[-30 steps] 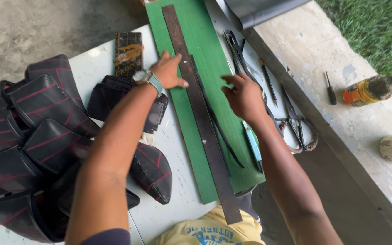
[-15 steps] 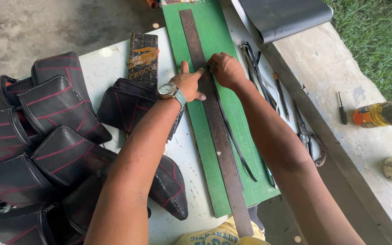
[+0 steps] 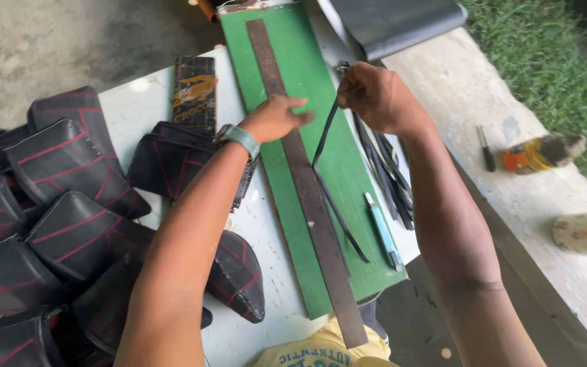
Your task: The person uses a utility knife and a metal ruler to cut a long strip of black leather into multiple shorter pieces on a green cutting board. The person then uses scissors to trim the cut pieces and briefly handles a black shoe component.
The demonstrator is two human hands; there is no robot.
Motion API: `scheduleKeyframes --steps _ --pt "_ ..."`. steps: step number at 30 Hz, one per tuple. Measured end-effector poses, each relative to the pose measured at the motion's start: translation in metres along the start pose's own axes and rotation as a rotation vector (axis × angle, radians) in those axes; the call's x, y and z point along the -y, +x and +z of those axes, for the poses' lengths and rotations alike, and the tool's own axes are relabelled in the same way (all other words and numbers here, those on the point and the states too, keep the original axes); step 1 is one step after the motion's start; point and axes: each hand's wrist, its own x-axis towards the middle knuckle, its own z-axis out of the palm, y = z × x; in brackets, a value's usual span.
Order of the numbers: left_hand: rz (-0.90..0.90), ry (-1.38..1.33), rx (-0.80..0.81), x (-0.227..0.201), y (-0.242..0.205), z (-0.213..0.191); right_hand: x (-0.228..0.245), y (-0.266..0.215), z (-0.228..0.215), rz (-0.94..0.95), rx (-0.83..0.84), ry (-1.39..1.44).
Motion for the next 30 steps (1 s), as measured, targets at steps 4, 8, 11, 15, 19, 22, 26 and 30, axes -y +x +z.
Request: scheduleKeyframes --steps 4,8,11,15,19,22,26,30 --pt "0.223 -0.376 0.205 -0.043 -0.005 0.036 0.024 -0.038 -0.026 -0.047 -0.100 0.202" --pt "0.146 -0.227 0.307 -0.076 -0.035 0.051 0.032 -0.073 -0.055 -0.074 -0.210 0.432" --pt "0.183 -0.399 0.404 -0.094 -0.065 0.064 0.032 -0.098 -0.085 -0.263 -0.308 0.435" --pt "0.293 -0.641 0.535 -0.124 -0.108 0.083 0.047 -0.134 -0.124 -0.312 -0.402 0.353" --pt "0.437 -0.652 0.435 -0.169 -0.142 0.094 0.076 -0.166 -0.148 -0.342 -0.450 0.448" --pt "0.504 -0.501 0.204 -0.207 -0.157 0.089 0.096 -0.182 -0.165 -0.380 -0.412 0.517" --pt "0.744 -0.005 -0.341 -0.247 -0.180 0.043 0.117 -0.195 -0.180 -0.443 -0.262 0.456" --pt "0.951 0.066 -0.412 -0.276 -0.185 0.030 0.128 -0.197 -0.172 -0.440 -0.164 0.578"
